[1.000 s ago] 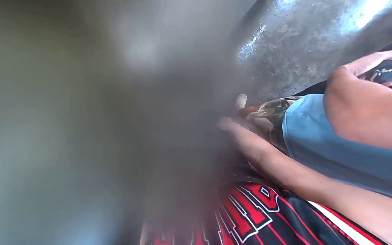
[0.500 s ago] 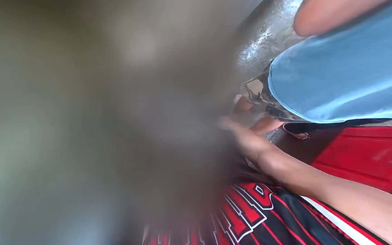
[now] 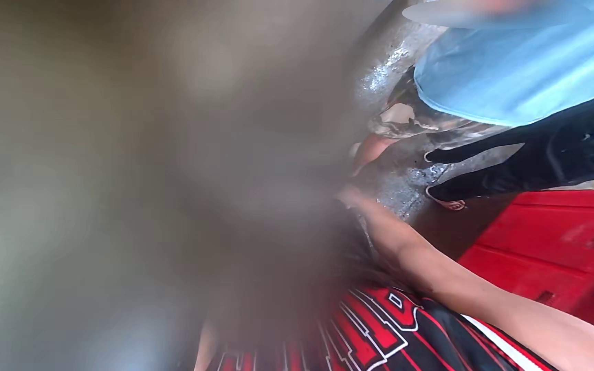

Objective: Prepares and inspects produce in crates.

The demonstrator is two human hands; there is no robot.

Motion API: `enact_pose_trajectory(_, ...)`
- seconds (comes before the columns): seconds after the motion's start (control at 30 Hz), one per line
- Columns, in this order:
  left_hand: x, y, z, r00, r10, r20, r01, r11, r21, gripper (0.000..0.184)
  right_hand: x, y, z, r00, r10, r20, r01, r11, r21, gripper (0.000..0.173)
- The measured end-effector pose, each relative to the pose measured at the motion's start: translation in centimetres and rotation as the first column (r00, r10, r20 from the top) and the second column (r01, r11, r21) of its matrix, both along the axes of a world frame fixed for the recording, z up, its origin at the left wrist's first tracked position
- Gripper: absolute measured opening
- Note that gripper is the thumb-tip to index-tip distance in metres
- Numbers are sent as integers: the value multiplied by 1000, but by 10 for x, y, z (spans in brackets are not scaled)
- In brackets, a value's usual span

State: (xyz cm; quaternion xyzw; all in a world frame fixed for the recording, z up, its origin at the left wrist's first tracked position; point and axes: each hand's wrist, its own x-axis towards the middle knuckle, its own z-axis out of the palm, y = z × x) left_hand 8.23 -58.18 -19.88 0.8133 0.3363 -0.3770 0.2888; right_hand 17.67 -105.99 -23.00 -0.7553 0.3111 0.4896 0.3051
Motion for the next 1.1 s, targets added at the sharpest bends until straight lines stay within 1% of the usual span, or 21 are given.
enact_pose_trajectory(0.03, 6, -5, 11, 1000, -23, -19, 23, 1000, -6, 33, 0, 1, 17, 999, -39, -32, 40, 999, 7, 67)
enact_pose_trajectory(0.07, 9, -8, 16, 999, -45, -23, 45, 999, 4, 33, -6, -1, 15, 995, -94, -30, 93, 996, -11, 73)
enact_pose_trajectory(0.13, 10, -7, 16, 997, -79, -26, 80, 996, 31, 30, -20, -6, -21, 987, -162, 3, 162, 985, -58, 81)
enact_pose_trajectory(0.2, 15, -6, 21, 994, -97, -57, 98, 995, 14, 32, -24, -11, -33, 986, -167, -22, 166, 986, -27, 73)
enact_pose_trajectory(0.27, 13, 2, 8, 989, -142, -45, 143, 989, 35, 32, -28, -14, -36, 987, -156, -32, 157, 988, 14, 61)
enact_pose_trajectory(0.4, 20, -3, 14, 991, -121, -57, 123, 992, 24, 31, -33, -18, -41, 991, -129, -18, 130, 989, 68, 51)
enact_pose_trajectory(0.53, 27, -14, 27, 989, -132, -68, 135, 990, 38, 31, -33, -20, -49, 992, -124, 24, 121, 989, 82, 48)
enact_pose_trajectory(0.73, 35, -21, 28, 982, -179, -58, 180, 983, 21, 30, -32, -20, -54, 990, -135, 38, 133, 989, 62, 46)
enact_pose_trajectory(0.8, 33, -17, 19, 980, -189, -56, 191, 981, 25, 30, -31, -21, -55, 992, -114, 49, 112, 993, 46, 45)
enact_pose_trajectory(0.9, 29, -11, 4, 983, -176, -48, 177, 984, 13, 29, -29, -21, -53, 995, -55, 83, 59, 997, -57, 44)
enact_pose_trajectory(0.97, 27, -11, 0, 988, -148, -43, 149, 989, 10, 29, -28, -20, -47, 990, -67, 124, 82, 989, -122, 43)
enact_pose_trajectory(1.1, 31, -23, 18, 982, -167, -87, 169, 985, 16, 30, -25, -22, -48, 987, -59, 148, 81, 986, -147, 42)
